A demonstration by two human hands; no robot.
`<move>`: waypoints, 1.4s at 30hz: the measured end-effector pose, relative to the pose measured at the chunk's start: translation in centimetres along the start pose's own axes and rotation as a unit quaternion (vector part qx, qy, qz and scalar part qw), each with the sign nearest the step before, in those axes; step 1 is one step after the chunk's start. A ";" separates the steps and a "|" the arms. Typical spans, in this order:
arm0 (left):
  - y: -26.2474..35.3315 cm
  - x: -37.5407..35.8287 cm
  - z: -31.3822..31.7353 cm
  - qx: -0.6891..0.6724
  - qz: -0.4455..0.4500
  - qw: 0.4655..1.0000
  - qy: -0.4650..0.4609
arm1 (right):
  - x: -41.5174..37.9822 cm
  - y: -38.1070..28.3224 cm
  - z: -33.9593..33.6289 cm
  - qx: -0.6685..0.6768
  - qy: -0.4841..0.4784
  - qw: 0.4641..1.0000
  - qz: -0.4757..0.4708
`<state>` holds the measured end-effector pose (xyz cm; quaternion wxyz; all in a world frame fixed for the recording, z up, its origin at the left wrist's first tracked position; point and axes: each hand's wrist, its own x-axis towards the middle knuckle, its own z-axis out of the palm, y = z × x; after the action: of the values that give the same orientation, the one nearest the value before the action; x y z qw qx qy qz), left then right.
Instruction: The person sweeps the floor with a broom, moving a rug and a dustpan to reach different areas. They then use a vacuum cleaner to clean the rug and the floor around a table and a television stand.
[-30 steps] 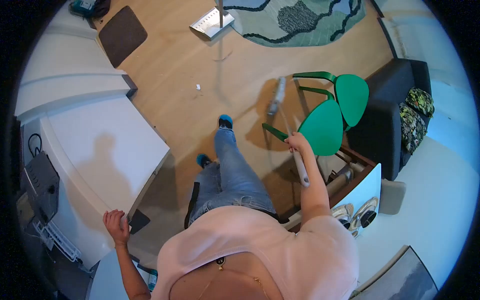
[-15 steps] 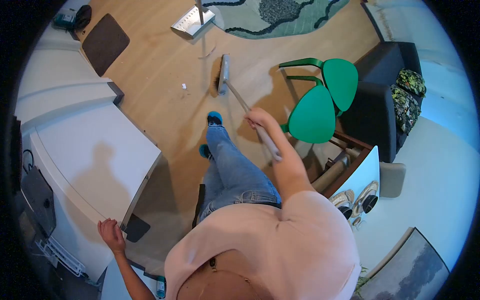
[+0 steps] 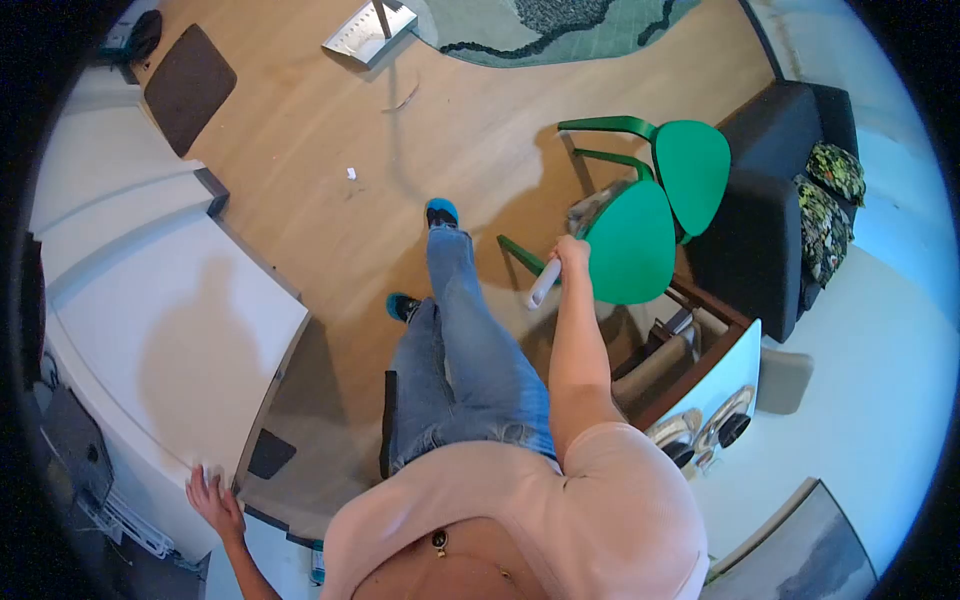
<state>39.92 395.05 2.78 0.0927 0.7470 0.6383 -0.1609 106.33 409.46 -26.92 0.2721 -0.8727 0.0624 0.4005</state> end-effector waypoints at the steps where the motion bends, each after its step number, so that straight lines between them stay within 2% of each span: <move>1: -0.1 0.1 0.2 0.012 0.000 1.000 -0.017 | 2.8 -0.7 0.7 0.016 0.031 0.999 -0.013; 3: 0.4 0.8 0.0 0.036 -0.023 0.998 -0.052 | 10.2 -1.4 0.5 -0.089 0.007 0.994 -0.058; 4: 0.6 1.0 -0.2 0.047 -0.032 0.996 -0.073 | 14.2 -1.8 0.3 -0.232 0.027 0.971 -0.043; 5: 0.7 1.2 0.0 0.061 -0.033 0.994 -0.090 | 18.0 -2.6 0.2 -0.371 0.046 0.927 -0.027; 6: 0.9 1.3 0.2 0.074 -0.033 0.991 -0.108 | 21.3 -3.5 -0.4 -0.449 0.016 0.891 -0.057; 8: 1.1 1.6 -0.1 0.102 -0.048 0.981 -0.156 | 25.3 -3.0 -1.2 -0.584 -0.032 0.803 -0.114; 10: 1.5 1.9 -0.1 0.116 -0.047 0.979 -0.162 | 27.5 -0.7 -1.0 -0.681 -0.036 0.708 -0.186; 12: 1.7 2.0 -0.5 0.118 -0.053 0.977 -0.167 | 25.4 1.0 0.2 -0.646 0.003 0.734 -0.209; 13: 1.9 2.1 -0.7 0.112 -0.059 0.977 -0.170 | 21.5 2.6 1.7 -0.565 0.036 0.801 -0.193; 14: 2.1 2.2 -0.7 0.106 -0.067 0.978 -0.169 | 17.3 1.8 2.3 -0.728 -0.079 0.639 -0.235; 15: 2.1 2.2 -0.7 0.102 -0.065 0.980 -0.160 | 12.3 0.5 3.1 -0.816 -0.175 0.448 -0.319; 17: 1.9 2.1 -0.7 0.097 -0.060 0.983 -0.141 | 11.4 3.3 4.1 -0.626 -0.221 0.732 -0.151; 19: 1.3 1.7 -0.5 0.081 -0.044 0.988 -0.121 | 2.7 -0.1 6.8 -0.505 -0.195 0.838 -0.069; 20: 1.0 1.3 -0.5 0.073 -0.040 0.990 -0.112 | -0.8 -1.6 8.3 -0.367 -0.143 0.918 0.046; 23: 1.3 1.5 -1.1 0.035 -0.059 0.993 -0.094 | -3.8 -1.6 12.1 -0.412 -0.276 0.868 -0.042; 26: 1.7 1.6 -1.5 0.007 -0.070 0.995 -0.076 | -8.8 -6.6 13.6 -0.389 -0.305 0.867 -0.068; 28: 2.0 2.0 -2.1 -0.012 -0.078 0.995 -0.068 | -2.5 -5.9 12.8 -0.243 -0.422 0.871 -0.062; 29: 1.7 1.9 -2.0 -0.017 -0.077 0.995 -0.061 | -0.8 -8.1 10.9 -0.244 -0.476 0.845 0.008; 31: 1.1 1.3 -1.7 -0.028 -0.076 0.996 -0.047 | -0.7 -12.2 5.2 -0.153 -0.443 0.876 0.114; 33: 0.8 1.2 -1.8 -0.043 -0.071 0.996 -0.028 | -1.5 -14.7 1.7 -0.139 -0.420 0.889 0.117; 36: 0.4 0.7 -1.9 -0.066 -0.063 0.996 -0.005 | -2.7 -15.1 3.7 -0.350 -0.319 0.872 -0.127; 37: 0.2 0.7 -1.8 -0.072 -0.057 0.996 0.001 | -2.6 -14.8 5.9 -0.478 -0.265 0.795 -0.262; 38: 0.1 0.6 -1.7 -0.073 -0.058 0.996 0.008 | -1.7 -14.4 8.9 -0.584 -0.197 0.687 -0.386; 40: 0.0 0.3 -1.3 -0.077 -0.058 0.995 0.016 | 0.4 -12.9 14.8 -0.558 -0.190 0.748 -0.305; 42: -0.3 0.1 -0.8 -0.075 -0.050 0.995 0.042 | 0.2 -11.1 19.3 -0.540 -0.178 0.770 -0.291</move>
<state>39.75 395.47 3.56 0.1137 0.7114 0.6882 -0.0854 97.27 428.95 -32.65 -0.1339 -0.7653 -0.4707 0.4181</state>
